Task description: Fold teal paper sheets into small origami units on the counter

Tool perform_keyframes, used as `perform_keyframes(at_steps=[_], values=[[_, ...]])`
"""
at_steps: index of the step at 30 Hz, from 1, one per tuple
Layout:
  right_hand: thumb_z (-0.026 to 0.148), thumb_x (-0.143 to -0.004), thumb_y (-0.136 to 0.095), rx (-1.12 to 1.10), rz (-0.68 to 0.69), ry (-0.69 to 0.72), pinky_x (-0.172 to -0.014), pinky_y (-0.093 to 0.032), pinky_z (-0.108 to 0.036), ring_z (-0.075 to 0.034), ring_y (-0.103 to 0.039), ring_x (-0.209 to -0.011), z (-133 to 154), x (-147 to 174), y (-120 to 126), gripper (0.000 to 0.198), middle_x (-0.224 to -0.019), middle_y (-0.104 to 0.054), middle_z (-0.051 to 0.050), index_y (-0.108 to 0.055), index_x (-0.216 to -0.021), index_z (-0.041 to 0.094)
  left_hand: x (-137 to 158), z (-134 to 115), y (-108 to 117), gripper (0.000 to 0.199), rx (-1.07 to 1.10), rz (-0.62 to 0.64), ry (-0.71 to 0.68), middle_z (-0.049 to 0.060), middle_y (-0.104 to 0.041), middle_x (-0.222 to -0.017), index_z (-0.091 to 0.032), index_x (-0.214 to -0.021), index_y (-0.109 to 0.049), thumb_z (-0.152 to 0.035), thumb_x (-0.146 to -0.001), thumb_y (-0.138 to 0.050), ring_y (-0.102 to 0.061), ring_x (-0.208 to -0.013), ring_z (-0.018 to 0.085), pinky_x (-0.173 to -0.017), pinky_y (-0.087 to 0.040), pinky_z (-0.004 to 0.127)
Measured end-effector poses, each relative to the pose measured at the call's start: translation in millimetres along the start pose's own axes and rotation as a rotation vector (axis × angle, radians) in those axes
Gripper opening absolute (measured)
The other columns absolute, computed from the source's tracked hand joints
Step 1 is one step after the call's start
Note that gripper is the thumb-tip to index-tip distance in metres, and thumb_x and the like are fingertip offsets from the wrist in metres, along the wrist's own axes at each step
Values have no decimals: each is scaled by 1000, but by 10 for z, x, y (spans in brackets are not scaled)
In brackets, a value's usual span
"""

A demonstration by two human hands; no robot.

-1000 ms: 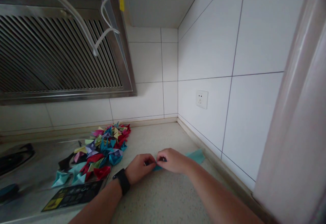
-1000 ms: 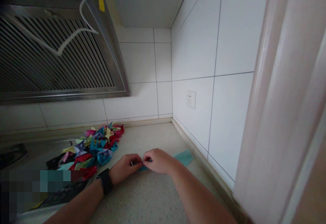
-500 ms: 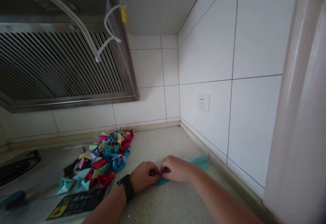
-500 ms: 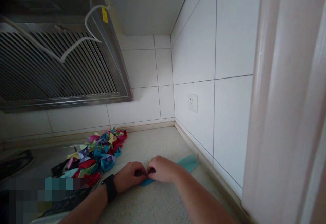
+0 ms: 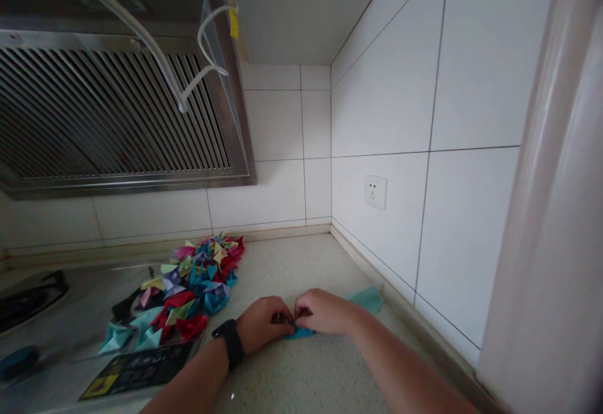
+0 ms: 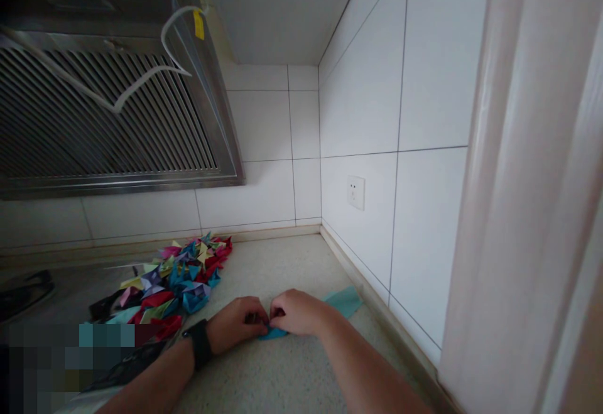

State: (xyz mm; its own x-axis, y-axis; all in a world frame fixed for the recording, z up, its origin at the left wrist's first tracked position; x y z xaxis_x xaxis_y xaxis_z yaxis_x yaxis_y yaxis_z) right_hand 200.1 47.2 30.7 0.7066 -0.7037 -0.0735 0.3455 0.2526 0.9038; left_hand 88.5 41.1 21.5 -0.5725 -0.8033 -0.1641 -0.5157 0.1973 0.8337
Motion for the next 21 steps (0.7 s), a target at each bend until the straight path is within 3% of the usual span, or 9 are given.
perform_keyframes(at_steps=[21], values=[[35,-78,-62,10,15,2,-57,-34,-18,-10,-56,-69,-30,-1,-2,21,-81,-67,0,-69,-92,21,0,-9,-2,23,32,52,-15,2,-62,-87,-22,-91,-71,-39,-76,-64,-54,-78,14,-68,-37,23]])
Point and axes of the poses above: each hand's wrist, its own x-axis away from the middle knuckle, its own y-axis out of the back of the hand, z = x × y, the point moved 8 cm from there along -x, towards the middle knuckle
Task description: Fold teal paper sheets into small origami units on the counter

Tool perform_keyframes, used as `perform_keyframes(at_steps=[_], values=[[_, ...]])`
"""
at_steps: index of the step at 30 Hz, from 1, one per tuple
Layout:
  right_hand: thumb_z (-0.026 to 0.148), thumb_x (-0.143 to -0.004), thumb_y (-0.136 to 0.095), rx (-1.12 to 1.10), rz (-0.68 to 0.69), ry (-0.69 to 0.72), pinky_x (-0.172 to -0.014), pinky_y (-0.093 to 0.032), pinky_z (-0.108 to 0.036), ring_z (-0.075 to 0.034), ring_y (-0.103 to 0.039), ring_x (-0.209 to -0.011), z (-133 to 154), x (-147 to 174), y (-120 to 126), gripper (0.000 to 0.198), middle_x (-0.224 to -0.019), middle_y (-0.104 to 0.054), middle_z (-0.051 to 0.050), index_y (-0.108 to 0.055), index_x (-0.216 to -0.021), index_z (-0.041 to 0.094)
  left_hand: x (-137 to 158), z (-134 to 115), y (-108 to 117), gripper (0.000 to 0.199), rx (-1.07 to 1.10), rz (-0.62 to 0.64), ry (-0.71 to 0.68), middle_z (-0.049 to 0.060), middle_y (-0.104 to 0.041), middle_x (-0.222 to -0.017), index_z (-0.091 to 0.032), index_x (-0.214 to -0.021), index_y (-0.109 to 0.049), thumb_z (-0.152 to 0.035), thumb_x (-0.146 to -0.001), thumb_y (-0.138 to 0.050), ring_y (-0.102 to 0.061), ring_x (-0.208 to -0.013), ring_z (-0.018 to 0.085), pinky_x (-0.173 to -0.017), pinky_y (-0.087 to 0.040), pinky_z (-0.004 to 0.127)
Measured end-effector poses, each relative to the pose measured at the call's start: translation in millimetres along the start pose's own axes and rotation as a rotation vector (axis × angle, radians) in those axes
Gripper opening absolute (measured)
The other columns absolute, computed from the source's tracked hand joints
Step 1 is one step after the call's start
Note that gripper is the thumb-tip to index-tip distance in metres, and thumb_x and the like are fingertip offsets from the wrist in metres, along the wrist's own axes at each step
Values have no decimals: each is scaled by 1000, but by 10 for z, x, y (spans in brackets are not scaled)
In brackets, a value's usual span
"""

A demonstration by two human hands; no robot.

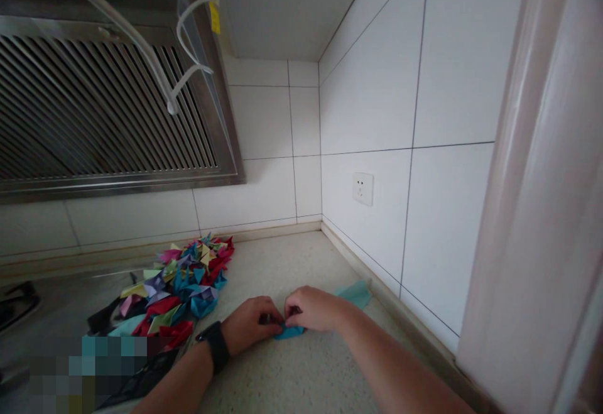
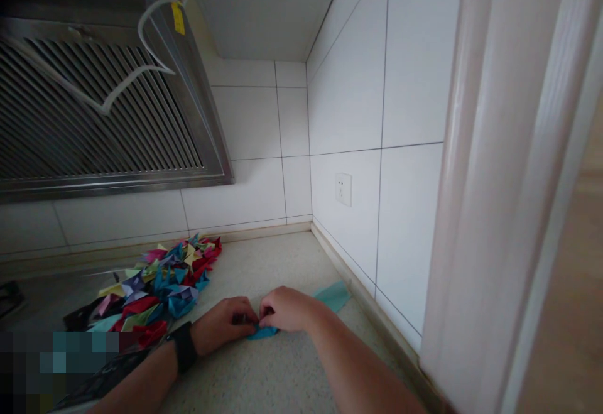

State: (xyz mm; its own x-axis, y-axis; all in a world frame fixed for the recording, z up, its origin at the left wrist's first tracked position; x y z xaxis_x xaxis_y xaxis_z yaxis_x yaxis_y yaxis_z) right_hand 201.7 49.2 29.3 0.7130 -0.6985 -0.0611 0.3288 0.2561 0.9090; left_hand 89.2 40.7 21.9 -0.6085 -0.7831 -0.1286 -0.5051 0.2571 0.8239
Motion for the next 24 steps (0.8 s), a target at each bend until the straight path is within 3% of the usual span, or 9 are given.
perform_keyframes(at_steps=[10,24], values=[[35,-79,-62,-26,29,11,-60,-37,-19,-11,-58,-70,-34,-22,-37,22,-81,-67,-1,-68,-93,20,20,46,-6,25,3,16,56,2,-64,-87,-21,-94,-70,-37,-77,-62,-55,-79,15,-70,-38,23],[34,-78,-63,-17,29,-5,-57,-34,-19,-10,-57,-70,-33,-9,-21,20,-81,-67,-1,-68,-92,20,24,47,-13,24,19,5,32,1,-63,-87,-23,-95,-70,-38,-78,-61,-54,-78,14,-67,-37,23]])
Point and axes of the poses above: each hand's wrist, its own x-axis away from the middle knuckle, its own y-axis out of the back of the hand, z = x × y, the point moved 8 cm from there along -x, towards the middle knuckle
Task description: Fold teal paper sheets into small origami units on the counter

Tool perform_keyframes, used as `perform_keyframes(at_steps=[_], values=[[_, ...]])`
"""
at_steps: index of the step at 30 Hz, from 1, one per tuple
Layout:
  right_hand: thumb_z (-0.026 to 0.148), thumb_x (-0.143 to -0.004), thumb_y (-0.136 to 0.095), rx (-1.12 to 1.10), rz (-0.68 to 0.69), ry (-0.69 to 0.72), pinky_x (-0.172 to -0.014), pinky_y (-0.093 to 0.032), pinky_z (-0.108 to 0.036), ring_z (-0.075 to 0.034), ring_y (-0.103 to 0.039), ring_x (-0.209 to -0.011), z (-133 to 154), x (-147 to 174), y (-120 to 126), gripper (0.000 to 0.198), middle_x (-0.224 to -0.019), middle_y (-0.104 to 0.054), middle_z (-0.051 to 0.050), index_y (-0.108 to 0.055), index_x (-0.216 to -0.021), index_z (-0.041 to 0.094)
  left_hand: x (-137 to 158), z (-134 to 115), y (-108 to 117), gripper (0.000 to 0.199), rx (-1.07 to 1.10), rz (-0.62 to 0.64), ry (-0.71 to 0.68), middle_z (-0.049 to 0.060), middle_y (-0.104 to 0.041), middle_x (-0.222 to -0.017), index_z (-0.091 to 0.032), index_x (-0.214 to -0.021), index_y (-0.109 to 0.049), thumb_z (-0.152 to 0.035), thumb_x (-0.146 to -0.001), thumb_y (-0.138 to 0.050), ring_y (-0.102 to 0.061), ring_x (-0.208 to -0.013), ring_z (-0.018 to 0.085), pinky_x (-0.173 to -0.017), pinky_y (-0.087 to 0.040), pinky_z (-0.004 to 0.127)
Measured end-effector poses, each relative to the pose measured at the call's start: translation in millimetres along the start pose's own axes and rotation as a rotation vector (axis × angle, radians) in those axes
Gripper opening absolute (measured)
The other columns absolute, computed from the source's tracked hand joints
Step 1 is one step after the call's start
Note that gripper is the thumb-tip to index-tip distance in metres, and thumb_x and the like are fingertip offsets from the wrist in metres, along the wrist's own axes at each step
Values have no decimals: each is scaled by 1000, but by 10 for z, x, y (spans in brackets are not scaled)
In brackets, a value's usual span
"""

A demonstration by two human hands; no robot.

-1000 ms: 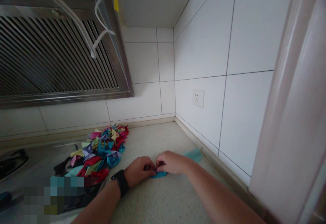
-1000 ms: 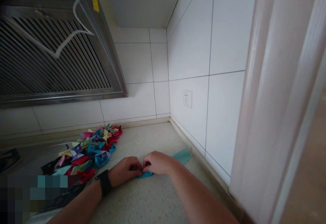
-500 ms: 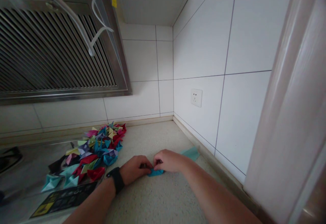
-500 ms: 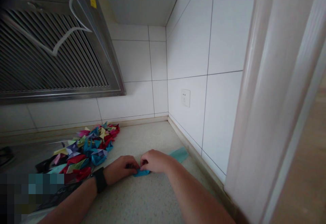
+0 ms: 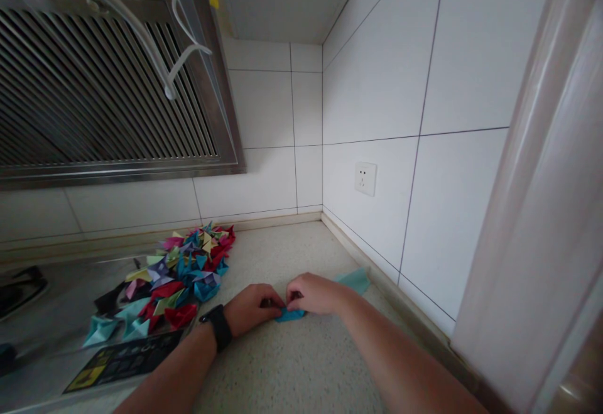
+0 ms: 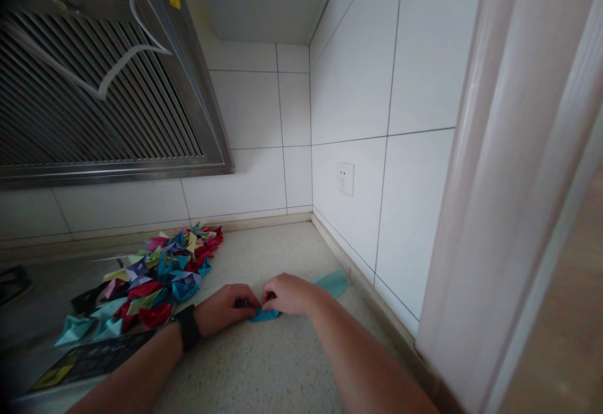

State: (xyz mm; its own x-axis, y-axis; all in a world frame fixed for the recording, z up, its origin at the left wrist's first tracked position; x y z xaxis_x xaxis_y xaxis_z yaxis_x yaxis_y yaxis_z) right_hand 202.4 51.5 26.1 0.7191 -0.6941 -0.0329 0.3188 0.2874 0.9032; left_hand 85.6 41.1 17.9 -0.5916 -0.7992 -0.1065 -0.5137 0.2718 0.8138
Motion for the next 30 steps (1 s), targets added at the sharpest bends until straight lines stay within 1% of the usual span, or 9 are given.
perform_keyframes(at_steps=[7,14,26,30], values=[[36,-78,-62,5,-8,13,-58,-35,-18,-10,-57,-68,-13,-4,0,21,-79,-67,0,-68,-91,20,13,-110,13,20,-58,-5,-79,1,-62,-88,-23,-94,-69,-34,-81,-59,-54,-79,13,-70,-37,23],[35,-78,-61,-21,-30,-26,-56,-34,-18,-10,-56,-69,-5,9,35,22,-81,-67,0,-68,-92,20,18,-96,11,21,-62,-41,-41,0,-61,-83,-23,-93,-68,-36,-83,-56,-53,-74,13,-65,-36,23],[33,-77,-60,-30,-40,-11,-56,-35,-19,-11,-57,-68,30,25,58,22,-81,-67,-2,-68,-92,19,15,-149,13,19,-109,-64,-78,1,-62,-85,-21,-91,-67,-33,-82,-56,-52,-76,13,-67,-36,23],[31,-76,-59,-35,-51,-7,-56,-35,-19,-11,-57,-67,25,23,53,22,-80,-67,-1,-68,-92,19,12,-146,23,17,-104,-74,-69,1,-62,-84,-21,-89,-67,-31,-81,-56,-52,-75,13,-67,-36,23]])
Point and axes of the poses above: each hand's wrist, its own x-axis away from the middle knuckle, its own y-axis out of the back of the hand, z = x × y, the point moved 8 cm from there along -x, towards the middle knuckle
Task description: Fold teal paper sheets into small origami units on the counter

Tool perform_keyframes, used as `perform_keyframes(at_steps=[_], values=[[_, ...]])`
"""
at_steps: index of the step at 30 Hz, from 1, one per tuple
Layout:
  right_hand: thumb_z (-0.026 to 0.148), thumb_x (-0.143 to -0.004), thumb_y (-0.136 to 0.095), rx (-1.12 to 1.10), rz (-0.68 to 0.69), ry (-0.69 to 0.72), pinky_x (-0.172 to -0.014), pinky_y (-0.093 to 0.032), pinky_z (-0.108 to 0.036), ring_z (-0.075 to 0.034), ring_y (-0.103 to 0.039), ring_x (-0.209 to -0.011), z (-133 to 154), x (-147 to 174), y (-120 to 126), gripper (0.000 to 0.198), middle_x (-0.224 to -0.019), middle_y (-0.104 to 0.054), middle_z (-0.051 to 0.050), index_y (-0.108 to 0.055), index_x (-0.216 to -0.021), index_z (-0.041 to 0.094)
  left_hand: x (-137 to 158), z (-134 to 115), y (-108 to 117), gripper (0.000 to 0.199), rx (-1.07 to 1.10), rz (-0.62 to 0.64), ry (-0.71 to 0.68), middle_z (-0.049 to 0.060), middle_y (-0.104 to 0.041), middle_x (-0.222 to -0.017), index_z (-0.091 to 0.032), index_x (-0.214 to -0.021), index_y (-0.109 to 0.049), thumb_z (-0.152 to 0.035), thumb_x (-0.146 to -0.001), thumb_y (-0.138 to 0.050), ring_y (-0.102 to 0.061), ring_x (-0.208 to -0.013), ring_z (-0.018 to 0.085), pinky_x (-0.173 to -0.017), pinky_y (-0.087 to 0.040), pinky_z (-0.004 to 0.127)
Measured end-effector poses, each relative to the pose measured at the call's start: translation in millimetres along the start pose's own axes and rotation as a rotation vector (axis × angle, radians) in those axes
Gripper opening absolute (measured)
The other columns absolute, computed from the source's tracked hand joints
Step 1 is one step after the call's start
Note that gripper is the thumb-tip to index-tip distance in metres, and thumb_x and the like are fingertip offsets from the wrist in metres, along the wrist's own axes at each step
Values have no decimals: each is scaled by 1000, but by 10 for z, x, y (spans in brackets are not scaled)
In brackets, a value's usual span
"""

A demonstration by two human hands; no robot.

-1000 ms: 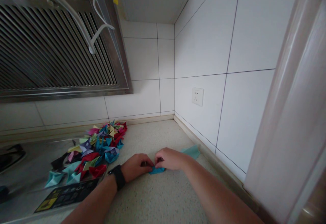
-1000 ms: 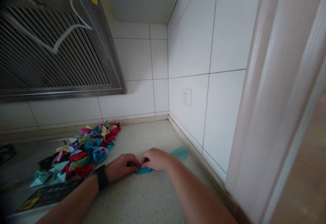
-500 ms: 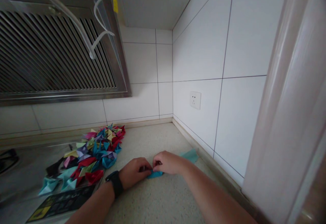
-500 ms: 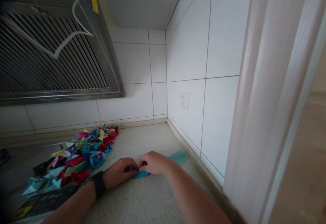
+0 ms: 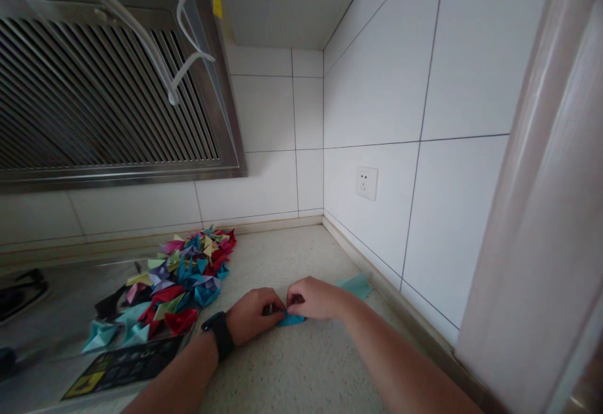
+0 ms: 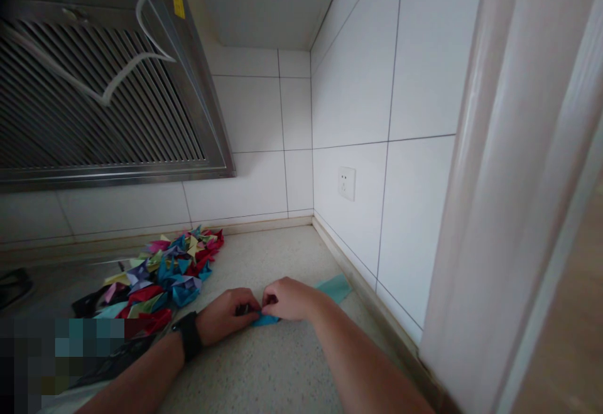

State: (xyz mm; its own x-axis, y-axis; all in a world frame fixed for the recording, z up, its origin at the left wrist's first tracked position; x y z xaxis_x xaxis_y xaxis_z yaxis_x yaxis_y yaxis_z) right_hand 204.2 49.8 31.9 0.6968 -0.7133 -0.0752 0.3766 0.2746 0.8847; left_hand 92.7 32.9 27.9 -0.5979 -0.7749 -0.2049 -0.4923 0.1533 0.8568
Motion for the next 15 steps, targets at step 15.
perform_keyframes(at_steps=[15], values=[[27,-78,-57,-48,-38,25,-56,-34,-19,-10,-53,-65,67,-5,63,19,-79,-65,-2,-67,-91,17,-3,-19,120,20,98,-104,-9,3,-61,-82,-18,-86,-68,-32,-84,-55,-52,-72,12,-65,-37,23]])
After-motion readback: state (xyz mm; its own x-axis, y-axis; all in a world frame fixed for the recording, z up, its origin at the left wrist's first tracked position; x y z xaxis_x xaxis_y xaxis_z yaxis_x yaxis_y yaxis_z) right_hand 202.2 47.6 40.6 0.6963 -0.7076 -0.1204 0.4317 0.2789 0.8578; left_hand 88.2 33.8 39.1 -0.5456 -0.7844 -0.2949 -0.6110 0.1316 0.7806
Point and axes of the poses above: each hand's wrist, its own x-axis away from the middle knuckle, its own y-axis out of the back of the hand, z = x × y, the point moved 8 cm from there along -x, towards the middle knuckle
